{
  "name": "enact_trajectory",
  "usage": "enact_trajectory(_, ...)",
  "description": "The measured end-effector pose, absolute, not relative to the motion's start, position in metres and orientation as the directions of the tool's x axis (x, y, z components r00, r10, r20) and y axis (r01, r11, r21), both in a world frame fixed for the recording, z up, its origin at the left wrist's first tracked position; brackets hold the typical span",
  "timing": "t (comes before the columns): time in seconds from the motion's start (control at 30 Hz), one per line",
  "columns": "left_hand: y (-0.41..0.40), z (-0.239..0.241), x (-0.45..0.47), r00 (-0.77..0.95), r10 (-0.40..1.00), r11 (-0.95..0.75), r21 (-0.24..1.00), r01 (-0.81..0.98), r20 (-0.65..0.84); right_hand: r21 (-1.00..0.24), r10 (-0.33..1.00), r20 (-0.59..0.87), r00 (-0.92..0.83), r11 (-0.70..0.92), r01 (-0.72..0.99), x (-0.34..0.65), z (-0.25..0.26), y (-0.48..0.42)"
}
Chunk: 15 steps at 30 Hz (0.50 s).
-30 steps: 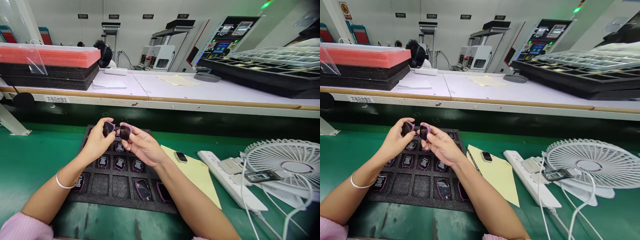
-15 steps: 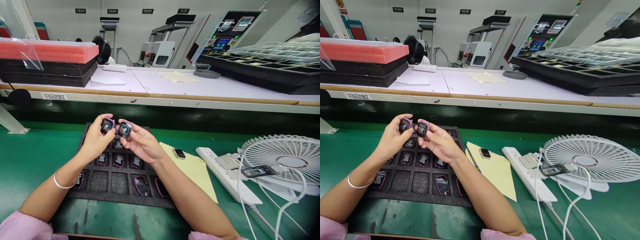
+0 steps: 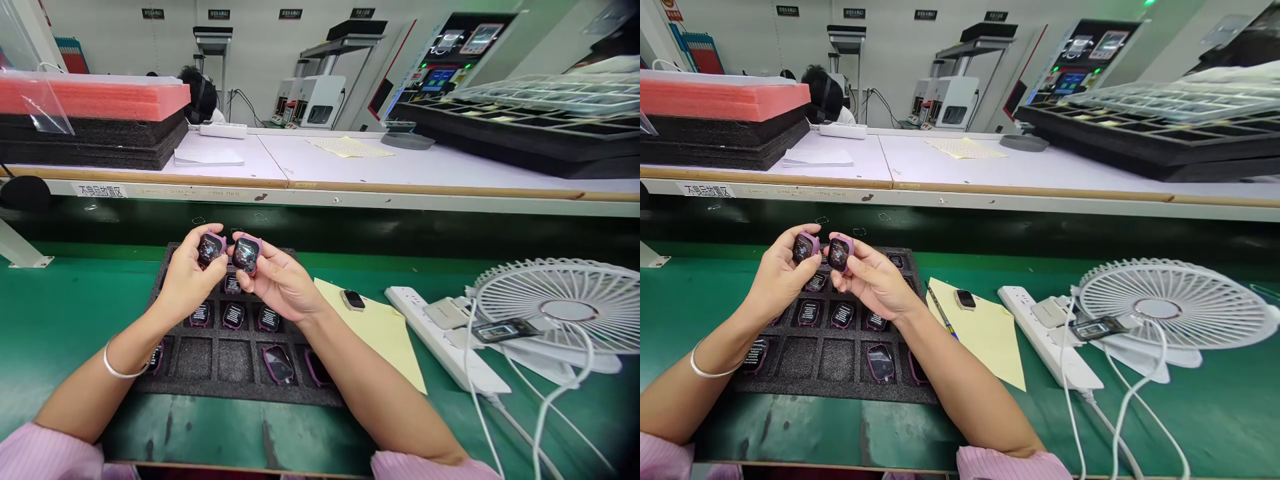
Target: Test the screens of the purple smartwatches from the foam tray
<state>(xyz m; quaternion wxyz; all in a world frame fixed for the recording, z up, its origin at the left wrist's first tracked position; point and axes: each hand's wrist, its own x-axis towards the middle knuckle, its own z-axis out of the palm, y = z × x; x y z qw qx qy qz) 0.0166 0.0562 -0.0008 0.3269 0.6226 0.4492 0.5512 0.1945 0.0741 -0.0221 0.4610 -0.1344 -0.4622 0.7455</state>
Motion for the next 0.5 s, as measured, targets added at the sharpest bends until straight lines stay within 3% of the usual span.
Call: enact_trajectory(0.5, 0.0545, 0.001, 0.0177, -0.045, 0.911, -0.392, 0.895, 0.213, 0.41, -0.827, 0.798, 0.247, -0.549, -0.121, -0.548, 0.1956, -0.0221, 0.0726)
